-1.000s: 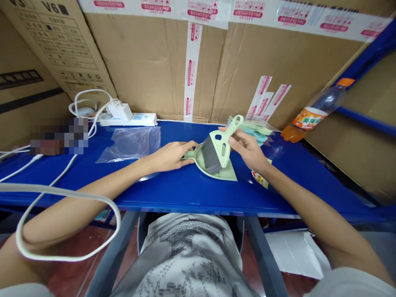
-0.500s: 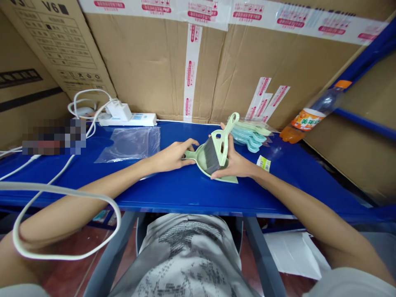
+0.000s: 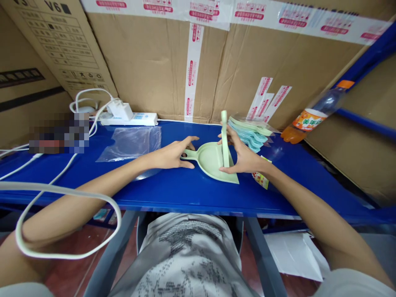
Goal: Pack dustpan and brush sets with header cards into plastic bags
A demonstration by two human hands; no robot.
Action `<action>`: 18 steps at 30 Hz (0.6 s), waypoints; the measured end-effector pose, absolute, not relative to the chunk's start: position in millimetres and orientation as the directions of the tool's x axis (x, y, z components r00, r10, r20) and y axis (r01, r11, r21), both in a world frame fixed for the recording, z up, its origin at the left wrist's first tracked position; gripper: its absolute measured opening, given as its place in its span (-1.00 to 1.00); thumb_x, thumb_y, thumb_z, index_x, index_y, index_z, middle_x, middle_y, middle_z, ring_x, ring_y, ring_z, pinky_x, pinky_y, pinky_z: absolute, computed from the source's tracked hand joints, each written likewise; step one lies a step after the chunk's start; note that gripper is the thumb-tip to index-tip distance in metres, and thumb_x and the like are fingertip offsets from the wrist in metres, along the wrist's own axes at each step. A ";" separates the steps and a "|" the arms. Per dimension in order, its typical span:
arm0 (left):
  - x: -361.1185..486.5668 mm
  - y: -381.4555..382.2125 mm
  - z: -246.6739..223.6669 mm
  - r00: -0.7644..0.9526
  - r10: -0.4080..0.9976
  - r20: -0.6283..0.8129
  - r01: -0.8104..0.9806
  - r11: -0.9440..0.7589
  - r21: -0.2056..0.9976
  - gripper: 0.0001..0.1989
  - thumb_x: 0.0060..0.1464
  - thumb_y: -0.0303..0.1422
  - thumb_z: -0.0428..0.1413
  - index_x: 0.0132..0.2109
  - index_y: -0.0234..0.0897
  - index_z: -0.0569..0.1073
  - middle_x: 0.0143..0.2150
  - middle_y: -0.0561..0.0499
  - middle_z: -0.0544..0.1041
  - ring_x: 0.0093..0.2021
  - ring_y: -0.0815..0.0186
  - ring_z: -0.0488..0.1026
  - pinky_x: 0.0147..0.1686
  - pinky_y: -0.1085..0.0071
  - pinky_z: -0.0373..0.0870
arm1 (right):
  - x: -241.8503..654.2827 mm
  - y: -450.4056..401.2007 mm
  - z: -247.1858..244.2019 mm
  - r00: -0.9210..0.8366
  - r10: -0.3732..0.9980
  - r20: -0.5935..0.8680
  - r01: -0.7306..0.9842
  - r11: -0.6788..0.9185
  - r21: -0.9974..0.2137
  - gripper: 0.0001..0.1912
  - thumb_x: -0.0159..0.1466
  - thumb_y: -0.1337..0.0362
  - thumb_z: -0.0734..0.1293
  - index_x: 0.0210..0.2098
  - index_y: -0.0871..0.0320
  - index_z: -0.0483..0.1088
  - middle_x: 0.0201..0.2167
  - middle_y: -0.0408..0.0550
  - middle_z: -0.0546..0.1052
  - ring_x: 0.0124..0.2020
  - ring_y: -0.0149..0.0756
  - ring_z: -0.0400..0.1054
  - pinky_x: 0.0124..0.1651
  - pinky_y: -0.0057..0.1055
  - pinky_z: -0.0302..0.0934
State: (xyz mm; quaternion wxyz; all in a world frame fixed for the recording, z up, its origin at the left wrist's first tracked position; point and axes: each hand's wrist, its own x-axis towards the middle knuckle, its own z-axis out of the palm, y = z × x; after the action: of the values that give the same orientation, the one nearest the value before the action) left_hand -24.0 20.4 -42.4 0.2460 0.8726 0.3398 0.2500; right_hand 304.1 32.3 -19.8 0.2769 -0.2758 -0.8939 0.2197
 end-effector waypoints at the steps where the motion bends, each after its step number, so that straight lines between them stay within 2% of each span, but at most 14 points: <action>1: -27.5 22.5 -41.5 0.652 0.712 0.261 0.448 -0.640 0.624 0.01 0.10 -0.11 0.46 0.54 -0.22 0.18 0.22 -0.28 0.63 0.15 -0.03 0.65 0.03 0.19 0.56 | 306.1 31.7 -16.7 -0.725 0.605 0.331 0.413 0.765 -0.494 0.50 0.06 0.00 0.70 0.71 -0.22 -0.27 0.43 0.15 0.26 0.45 0.25 0.25 0.56 0.31 0.08; 3: -34.3 27.3 -39.8 0.656 0.712 0.252 0.418 -0.620 0.664 0.07 0.03 -0.16 0.50 0.55 -0.20 0.18 0.19 -0.25 0.65 0.11 0.01 0.66 0.03 0.20 0.55 | 307.9 30.1 -12.8 -0.765 0.602 0.229 0.484 0.772 -0.413 0.38 0.13 0.02 0.66 0.71 -0.22 -0.18 0.38 0.13 0.27 0.45 0.20 0.24 0.57 0.28 0.06; 6: -40.4 34.1 -40.0 0.640 0.734 0.227 0.418 -0.580 0.699 0.10 -0.01 -0.22 0.50 0.57 -0.25 0.18 0.10 -0.20 0.69 -0.04 0.10 0.67 -0.02 0.24 0.52 | 306.9 28.3 -12.4 -0.763 0.639 0.096 0.572 0.737 -0.359 0.17 0.18 -0.06 0.63 0.65 -0.24 0.09 0.35 0.09 0.25 0.43 0.14 0.27 0.55 0.16 0.13; 9: -40.7 37.6 -42.7 0.635 0.743 0.213 0.412 -0.558 0.720 0.11 0.02 -0.24 0.47 0.58 -0.34 0.13 0.06 -0.20 0.70 -0.09 0.15 0.65 -0.06 0.27 0.49 | 305.2 29.2 -14.7 -0.770 0.637 0.038 0.597 0.740 -0.311 0.04 0.20 -0.16 0.61 0.59 -0.21 0.27 0.40 0.12 0.26 0.45 0.17 0.26 0.54 0.14 0.13; 15: -37.8 34.2 -40.4 0.625 0.739 0.251 0.422 -0.590 0.688 -0.06 0.04 -0.28 0.46 0.50 -0.27 0.29 0.02 -0.14 0.72 -0.14 0.21 0.62 -0.10 0.33 0.46 | 305.0 33.6 -16.5 -0.794 0.608 0.014 0.588 0.773 -0.237 0.02 0.22 -0.32 0.55 0.57 -0.16 0.32 0.50 0.18 0.33 0.41 0.28 0.24 0.51 0.30 0.09; 18: -37.6 31.4 -35.3 0.631 0.741 0.231 0.423 -0.578 0.698 -0.14 0.04 -0.22 0.48 0.43 -0.27 0.39 0.03 -0.13 0.72 -0.13 0.21 0.62 -0.14 0.34 0.47 | 306.1 33.5 -16.2 -0.795 0.606 0.000 0.589 0.772 -0.239 0.03 0.25 -0.32 0.54 0.59 -0.17 0.28 0.54 0.18 0.25 0.53 0.30 0.12 0.56 0.29 0.00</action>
State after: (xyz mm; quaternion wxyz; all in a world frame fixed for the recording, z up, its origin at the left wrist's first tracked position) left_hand -37.6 31.4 -35.3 0.3062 0.8495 0.3426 0.2592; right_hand 306.1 33.5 -16.2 0.0383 -0.3177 -0.9405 0.1140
